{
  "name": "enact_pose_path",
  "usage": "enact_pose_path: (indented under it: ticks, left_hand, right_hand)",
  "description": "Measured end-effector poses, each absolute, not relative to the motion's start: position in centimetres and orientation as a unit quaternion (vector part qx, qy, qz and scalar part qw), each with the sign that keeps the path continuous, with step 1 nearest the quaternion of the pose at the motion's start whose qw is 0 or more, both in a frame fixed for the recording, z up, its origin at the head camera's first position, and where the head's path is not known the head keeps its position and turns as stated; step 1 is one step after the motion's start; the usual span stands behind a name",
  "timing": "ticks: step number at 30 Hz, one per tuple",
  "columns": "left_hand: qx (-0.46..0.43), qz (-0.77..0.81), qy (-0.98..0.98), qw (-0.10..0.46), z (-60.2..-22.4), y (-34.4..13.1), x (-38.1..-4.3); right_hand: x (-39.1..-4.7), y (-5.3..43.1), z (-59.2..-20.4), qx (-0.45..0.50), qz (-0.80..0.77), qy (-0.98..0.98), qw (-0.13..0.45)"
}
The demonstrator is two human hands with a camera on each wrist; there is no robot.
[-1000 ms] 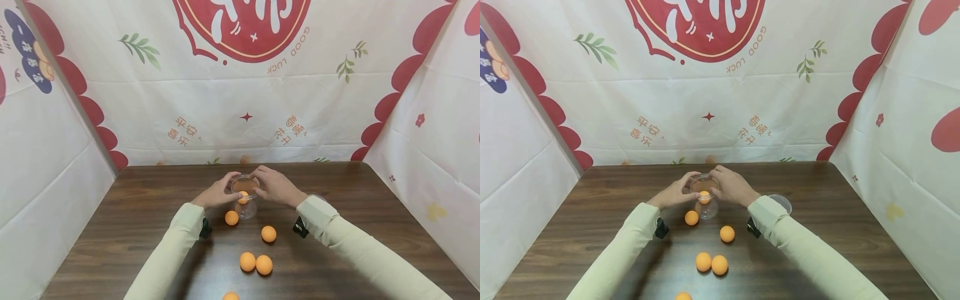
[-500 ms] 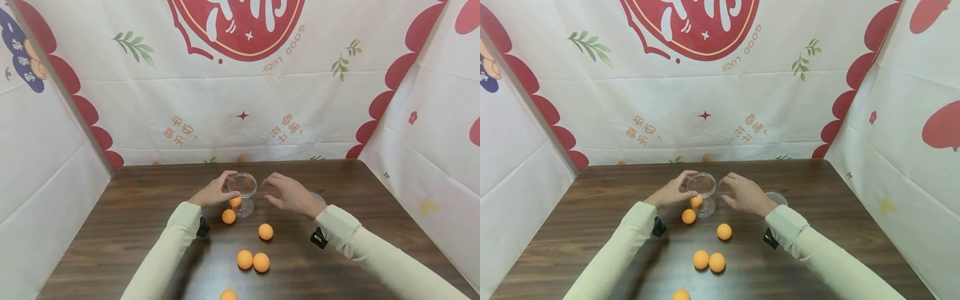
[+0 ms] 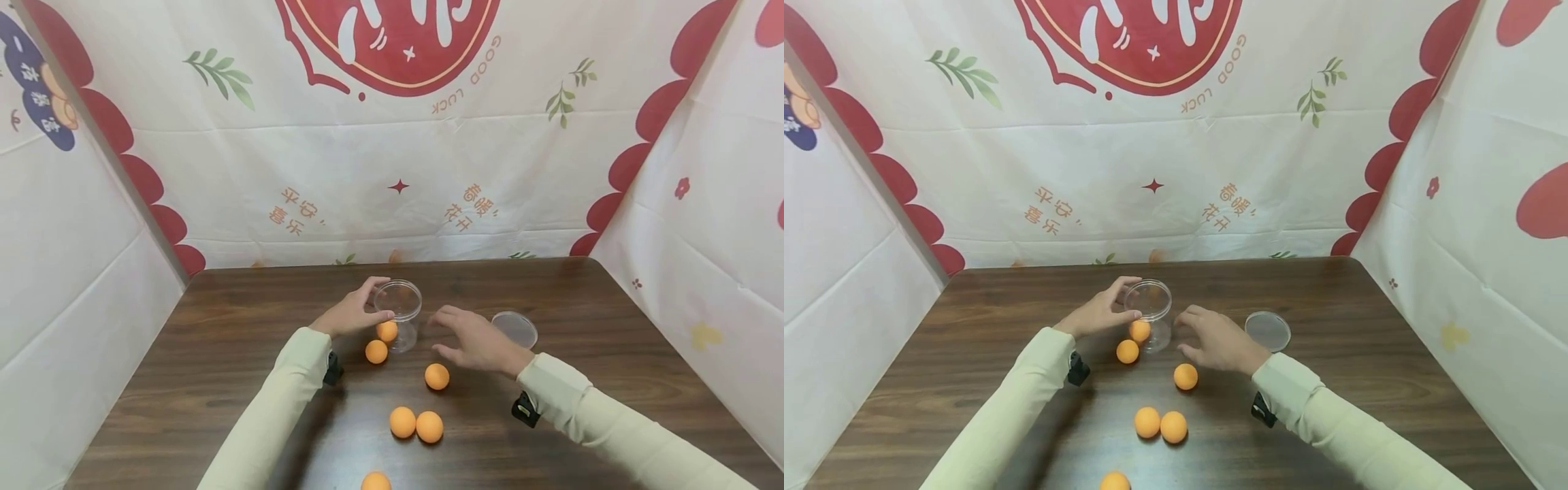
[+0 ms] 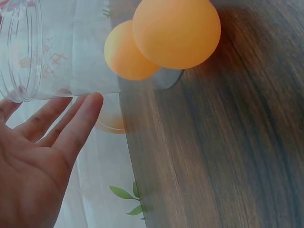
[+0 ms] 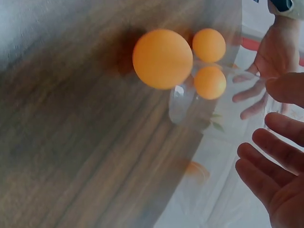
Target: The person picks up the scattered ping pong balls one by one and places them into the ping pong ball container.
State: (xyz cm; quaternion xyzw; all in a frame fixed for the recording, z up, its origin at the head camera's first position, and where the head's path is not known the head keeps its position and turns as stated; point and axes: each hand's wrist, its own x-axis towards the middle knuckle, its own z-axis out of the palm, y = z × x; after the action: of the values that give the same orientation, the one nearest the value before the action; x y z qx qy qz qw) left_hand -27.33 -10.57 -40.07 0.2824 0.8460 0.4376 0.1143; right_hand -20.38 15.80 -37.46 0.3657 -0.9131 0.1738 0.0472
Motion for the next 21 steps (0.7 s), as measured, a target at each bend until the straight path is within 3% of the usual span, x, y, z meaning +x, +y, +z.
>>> enact_pose_path:
  ticks: [13, 21]
  left_hand:
    - [0.275, 0.431, 0.852, 0.116, -40.0, -10.6, -27.4]
    - [0.274, 0.431, 0.852, 0.116, -40.0, -10.5, -27.4]
  right_hand:
    - [-19.6, 14.9, -39.4, 0.36, 0.189, -0.913, -0.034]
    - [-19.4, 14.8, -40.5, 0.362, 0.184, -0.913, -0.044]
